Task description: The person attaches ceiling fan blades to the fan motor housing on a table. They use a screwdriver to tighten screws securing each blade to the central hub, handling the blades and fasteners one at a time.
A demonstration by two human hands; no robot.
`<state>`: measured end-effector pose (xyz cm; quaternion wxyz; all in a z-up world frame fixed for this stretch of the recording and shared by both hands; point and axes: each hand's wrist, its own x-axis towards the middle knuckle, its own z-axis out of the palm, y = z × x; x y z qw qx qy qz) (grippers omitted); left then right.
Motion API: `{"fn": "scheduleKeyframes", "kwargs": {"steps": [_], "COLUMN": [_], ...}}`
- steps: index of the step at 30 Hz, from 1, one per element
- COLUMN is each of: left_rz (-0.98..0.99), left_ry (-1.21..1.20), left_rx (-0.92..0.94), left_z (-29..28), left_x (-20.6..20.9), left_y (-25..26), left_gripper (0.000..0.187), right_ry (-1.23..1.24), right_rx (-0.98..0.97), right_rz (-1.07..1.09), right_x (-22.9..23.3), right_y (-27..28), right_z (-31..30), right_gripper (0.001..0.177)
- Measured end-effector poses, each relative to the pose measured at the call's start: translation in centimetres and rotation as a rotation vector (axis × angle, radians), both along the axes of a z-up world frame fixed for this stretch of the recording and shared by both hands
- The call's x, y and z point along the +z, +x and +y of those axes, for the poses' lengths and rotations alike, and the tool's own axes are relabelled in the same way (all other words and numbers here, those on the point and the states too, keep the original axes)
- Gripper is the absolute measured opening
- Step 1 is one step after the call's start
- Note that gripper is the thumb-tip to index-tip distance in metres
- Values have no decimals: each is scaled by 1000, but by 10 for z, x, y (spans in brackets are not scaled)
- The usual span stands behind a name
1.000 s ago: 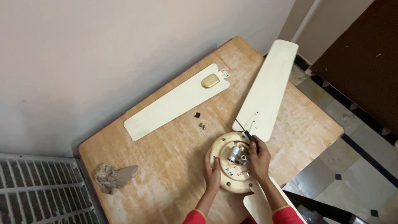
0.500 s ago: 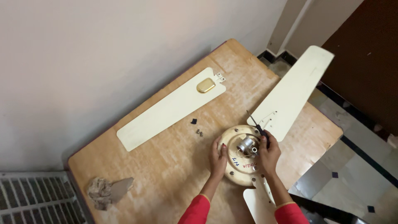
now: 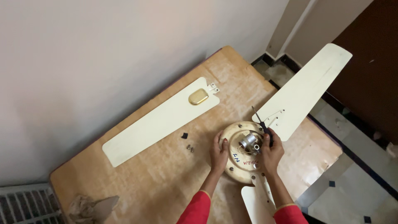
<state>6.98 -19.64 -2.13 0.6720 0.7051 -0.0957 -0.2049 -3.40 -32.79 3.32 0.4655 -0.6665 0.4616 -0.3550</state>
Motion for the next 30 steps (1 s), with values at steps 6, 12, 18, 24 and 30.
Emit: {"fn": "scheduleKeyframes", "kwargs": {"steps": [6,12,18,24,30], "left_rz": [-43,122,-553,-691,-494], "left_ry": [28,9,335,854,1055], "left_rx": [15,-93,-40,-107,-204], "left_z": [-25,-10,41,65,63], "left_x": [-9,-10,-7,-15,-3], "left_y": [9,27,100,193,243], "left_gripper": [40,36,41,87,125], "right_ry": [13,64,152,-86,-96], "right_rx": [-2,35,201,134,131], "right_rz": [15,-114,-303,22,172], "right_x": [-3,18,56,77,83], "right_y": [13,34,74,65,67], "right_z": [-31,-63,-60,-12,7], "right_gripper": [33,34,35,34,34]}}
